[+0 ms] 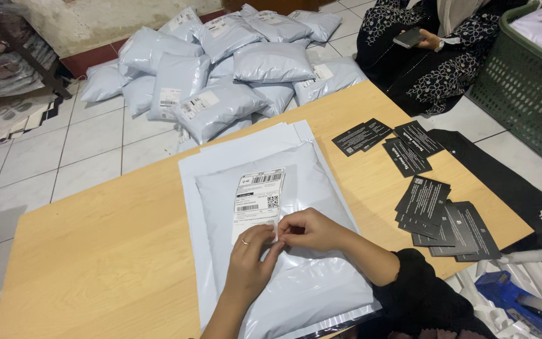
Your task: The person folds black garments and places them into white poly mailers. They seal the mailers, affix shipping labels, and stack the completed packages on the table. The process is repeated for multiple items.
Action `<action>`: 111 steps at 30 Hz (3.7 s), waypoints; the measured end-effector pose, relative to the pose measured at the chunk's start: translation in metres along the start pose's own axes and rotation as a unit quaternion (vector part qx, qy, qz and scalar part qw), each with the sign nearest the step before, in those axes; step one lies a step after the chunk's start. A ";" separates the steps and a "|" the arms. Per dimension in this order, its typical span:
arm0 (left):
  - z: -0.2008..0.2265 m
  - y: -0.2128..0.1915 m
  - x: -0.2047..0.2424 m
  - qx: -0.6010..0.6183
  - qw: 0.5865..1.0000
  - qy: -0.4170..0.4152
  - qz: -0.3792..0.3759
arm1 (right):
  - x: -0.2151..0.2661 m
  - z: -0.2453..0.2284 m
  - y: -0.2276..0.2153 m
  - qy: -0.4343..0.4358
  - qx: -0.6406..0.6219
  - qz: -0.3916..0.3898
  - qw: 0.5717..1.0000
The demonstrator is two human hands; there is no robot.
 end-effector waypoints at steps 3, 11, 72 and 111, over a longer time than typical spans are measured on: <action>-0.022 0.006 0.008 0.069 0.993 -0.095 -0.007 | 0.001 0.001 -0.001 -0.016 0.035 0.009 0.999; -0.114 -0.045 0.024 0.267 0.899 -0.275 0.211 | 0.052 0.020 -0.086 -0.344 -0.337 -0.040 0.876; -0.096 -0.074 0.030 -0.086 0.769 -0.585 -0.242 | 0.045 0.035 -0.162 -0.004 -0.290 0.338 0.895; -0.032 -0.078 0.043 -0.179 0.937 -0.300 -0.029 | 0.172 0.031 -0.084 -0.166 -0.440 0.447 0.761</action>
Point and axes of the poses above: each hand's wrist, its own x-axis away from the middle knuckle, its own y-axis out of the palm, z = x × y, the point moved 6 cm from there along -x, towards the middle knuckle, and after that the axes turned 4 degrees about y, right-handed, at the moved point
